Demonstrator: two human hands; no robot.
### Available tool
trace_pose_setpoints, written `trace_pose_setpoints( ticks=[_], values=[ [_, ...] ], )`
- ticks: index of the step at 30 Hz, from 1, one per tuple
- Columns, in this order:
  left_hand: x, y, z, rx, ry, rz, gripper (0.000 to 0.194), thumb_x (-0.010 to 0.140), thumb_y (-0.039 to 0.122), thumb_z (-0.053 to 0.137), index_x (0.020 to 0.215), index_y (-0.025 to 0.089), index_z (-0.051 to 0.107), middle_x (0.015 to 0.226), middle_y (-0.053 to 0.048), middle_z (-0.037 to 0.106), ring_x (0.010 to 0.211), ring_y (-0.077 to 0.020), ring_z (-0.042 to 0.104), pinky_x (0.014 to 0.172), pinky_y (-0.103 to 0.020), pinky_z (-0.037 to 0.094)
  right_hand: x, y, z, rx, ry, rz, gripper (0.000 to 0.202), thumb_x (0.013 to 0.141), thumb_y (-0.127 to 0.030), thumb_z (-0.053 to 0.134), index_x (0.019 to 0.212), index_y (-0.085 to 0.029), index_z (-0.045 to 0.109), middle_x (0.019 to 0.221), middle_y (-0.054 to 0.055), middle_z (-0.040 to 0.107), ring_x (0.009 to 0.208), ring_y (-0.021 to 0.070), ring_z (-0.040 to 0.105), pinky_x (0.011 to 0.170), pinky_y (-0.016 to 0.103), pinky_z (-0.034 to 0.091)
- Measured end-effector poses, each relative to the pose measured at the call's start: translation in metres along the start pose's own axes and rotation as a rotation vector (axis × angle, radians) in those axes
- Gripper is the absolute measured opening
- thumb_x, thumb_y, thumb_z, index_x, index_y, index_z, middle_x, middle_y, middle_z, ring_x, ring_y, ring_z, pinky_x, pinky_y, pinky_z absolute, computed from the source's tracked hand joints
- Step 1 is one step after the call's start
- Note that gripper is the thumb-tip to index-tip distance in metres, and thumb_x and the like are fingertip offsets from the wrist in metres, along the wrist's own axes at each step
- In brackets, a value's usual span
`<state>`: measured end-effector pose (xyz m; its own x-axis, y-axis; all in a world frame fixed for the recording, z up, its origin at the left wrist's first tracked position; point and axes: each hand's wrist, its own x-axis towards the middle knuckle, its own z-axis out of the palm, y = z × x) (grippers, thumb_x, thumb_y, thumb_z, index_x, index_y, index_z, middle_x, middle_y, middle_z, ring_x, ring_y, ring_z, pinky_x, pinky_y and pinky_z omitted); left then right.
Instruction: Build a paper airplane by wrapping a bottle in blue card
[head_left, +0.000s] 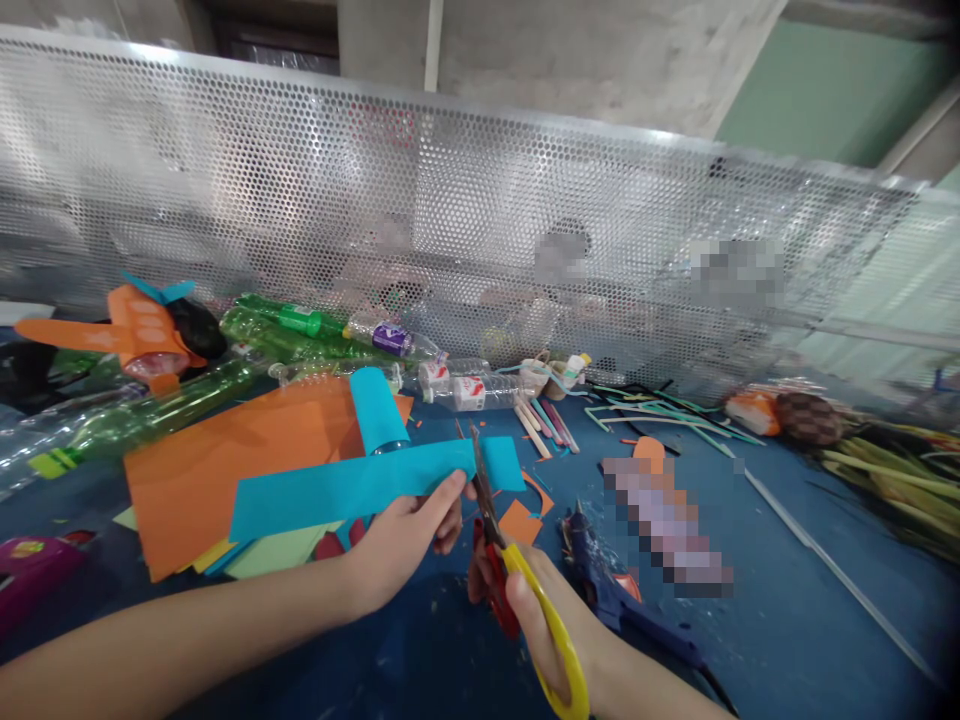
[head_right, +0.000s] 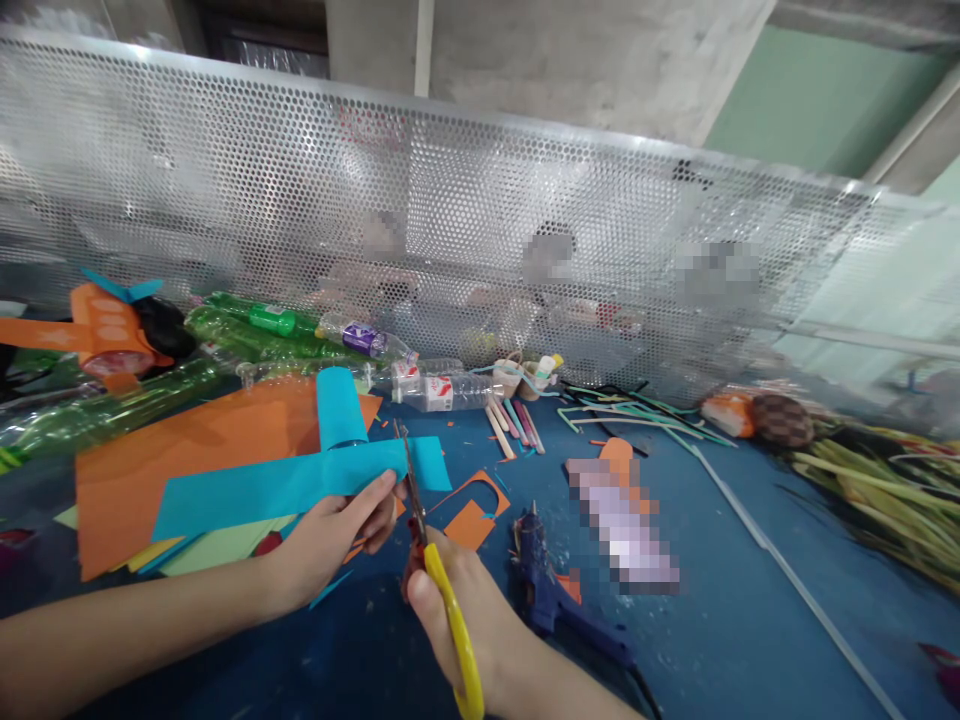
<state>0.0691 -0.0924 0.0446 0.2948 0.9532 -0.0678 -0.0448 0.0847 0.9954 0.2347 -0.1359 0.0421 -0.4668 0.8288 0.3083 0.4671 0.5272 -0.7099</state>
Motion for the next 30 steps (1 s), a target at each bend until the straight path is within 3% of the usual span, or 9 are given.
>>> trace_pose_setpoints(
  ticks=[9,13,20,30],
  values=[
    [-0.002,0.006,0.002,0.019,0.006,-0.063,0.051,0.077,0.063,0.053,0.053,0.021,0.036,0.052,0.005,0.035,0.053,-0.0123,0.037,0.06,-0.027,0.037,-0.003,0.019,0.011,0.11,0.019,0.112,0.063,0.093,-0.066,0.012,0.074,-0.021,0.052,0.059,0.0,0.048,0.051,0.0147,0.047,0.049,0.025,0.043],
    [-0.003,0.006,0.001,0.017,0.021,-0.077,0.051,0.077,0.063,0.054,0.053,0.021,0.036,0.053,0.005,0.036,0.054,-0.0129,0.038,0.06,-0.027,0.037,-0.005,0.021,0.011,0.148,0.014,0.149,0.063,0.095,-0.063,0.014,0.07,-0.022,0.053,0.05,-0.001,0.043,0.049,0.0152,0.045,0.05,0.026,0.042],
    [0.0,0.006,-0.001,-0.031,0.046,-0.057,0.047,0.074,0.061,0.06,0.055,0.021,0.044,0.051,0.006,0.036,0.052,-0.0124,0.039,0.058,-0.026,0.036,-0.001,0.023,0.007,0.147,-0.024,0.134,0.067,0.091,-0.07,0.015,0.061,-0.021,0.05,0.048,-0.001,0.041,0.052,0.0143,0.045,0.054,0.025,0.042],
    [0.004,0.002,-0.006,-0.059,0.05,0.002,0.041,0.078,0.054,0.058,0.056,0.021,0.047,0.052,0.005,0.038,0.054,-0.0131,0.041,0.058,-0.027,0.036,0.003,0.021,0.004,0.176,-0.026,0.104,0.059,0.09,-0.071,0.02,0.069,-0.021,0.044,0.052,-0.003,0.038,0.051,0.0123,0.039,0.045,0.024,0.034]
  ],
)
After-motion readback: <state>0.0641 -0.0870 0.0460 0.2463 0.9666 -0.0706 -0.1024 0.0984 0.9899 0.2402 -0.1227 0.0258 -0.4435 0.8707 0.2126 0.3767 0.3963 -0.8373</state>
